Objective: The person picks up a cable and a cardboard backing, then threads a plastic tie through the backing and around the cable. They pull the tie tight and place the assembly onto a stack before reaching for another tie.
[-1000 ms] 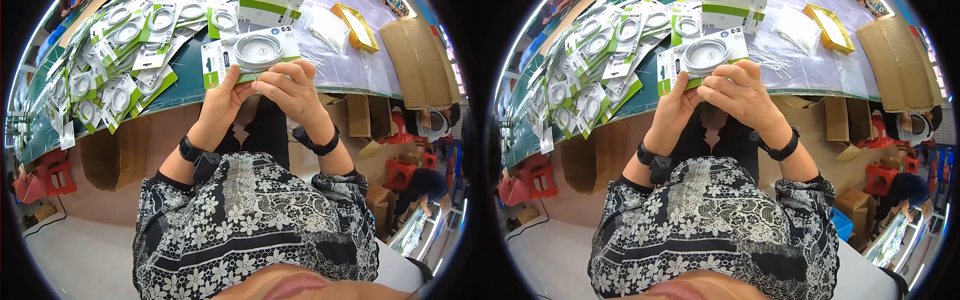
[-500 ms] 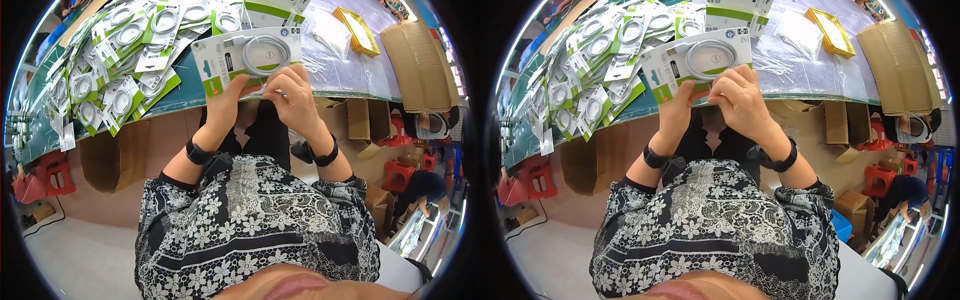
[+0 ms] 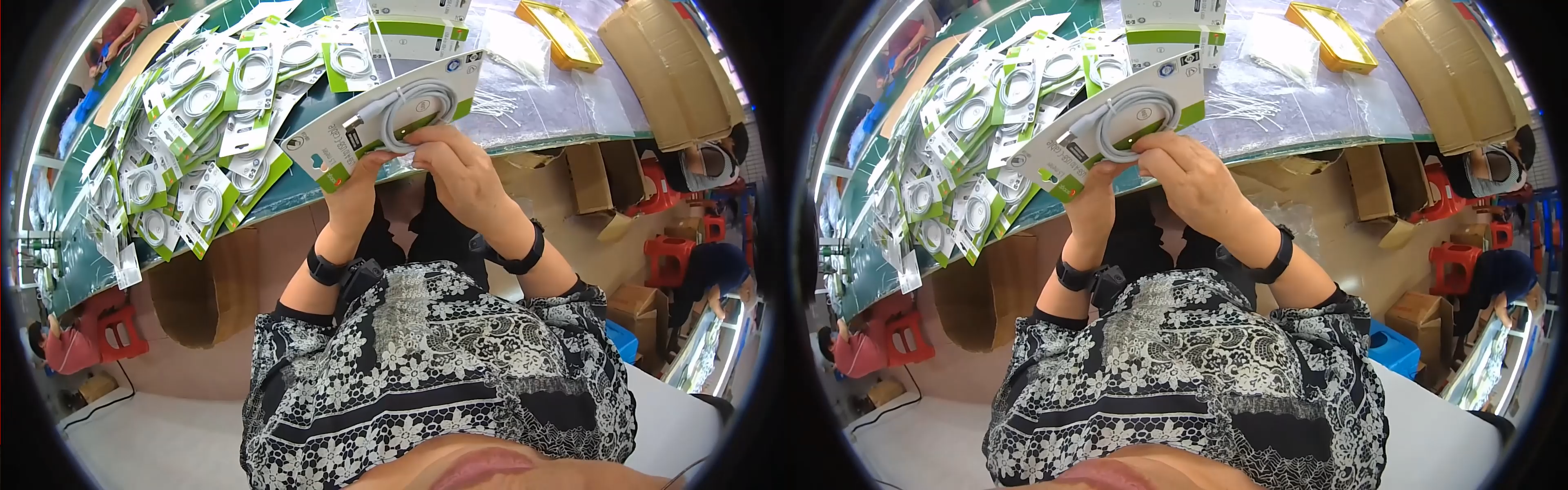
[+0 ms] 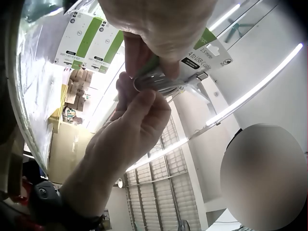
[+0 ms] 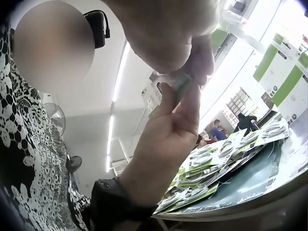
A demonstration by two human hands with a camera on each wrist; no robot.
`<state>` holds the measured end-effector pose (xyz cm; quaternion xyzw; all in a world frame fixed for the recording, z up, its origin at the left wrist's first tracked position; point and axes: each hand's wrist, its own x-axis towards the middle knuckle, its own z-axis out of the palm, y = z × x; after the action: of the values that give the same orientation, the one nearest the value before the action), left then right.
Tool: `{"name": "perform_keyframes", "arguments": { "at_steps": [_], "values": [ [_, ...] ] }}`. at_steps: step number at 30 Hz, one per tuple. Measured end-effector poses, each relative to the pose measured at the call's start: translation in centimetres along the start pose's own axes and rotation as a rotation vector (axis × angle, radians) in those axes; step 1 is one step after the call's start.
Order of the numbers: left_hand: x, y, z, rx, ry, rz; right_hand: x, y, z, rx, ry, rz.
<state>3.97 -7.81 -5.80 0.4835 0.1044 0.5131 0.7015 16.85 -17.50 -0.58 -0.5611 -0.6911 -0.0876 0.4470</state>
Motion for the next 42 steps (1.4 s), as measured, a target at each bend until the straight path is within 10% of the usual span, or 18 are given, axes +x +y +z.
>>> {"name": "perform_keyframes", "arguments": {
  "at_steps": [11, 34, 38, 42],
  "values": [
    [2.5, 3.8, 1.1, 0.556, -0.429, 0.828, -1.9, 0.2, 1.6, 0.032, 0.275, -0.033],
    [3.6, 7.9, 2.7, 0.595, -0.680, 0.855, -4.2, 0.9, 2.3, 0.103, 0.034, 0.054],
    [3.5, 8.0, 2.8, 0.568, -0.700, 0.831, -4.4, 0.3, 2.0, 0.256, -0.062, 0.351],
    [3.5, 8.0, 3.0, 0.568, -0.711, 0.845, -5.2, 1.4, 2.5, 0.211, 0.078, 0.038]
  ]
}}
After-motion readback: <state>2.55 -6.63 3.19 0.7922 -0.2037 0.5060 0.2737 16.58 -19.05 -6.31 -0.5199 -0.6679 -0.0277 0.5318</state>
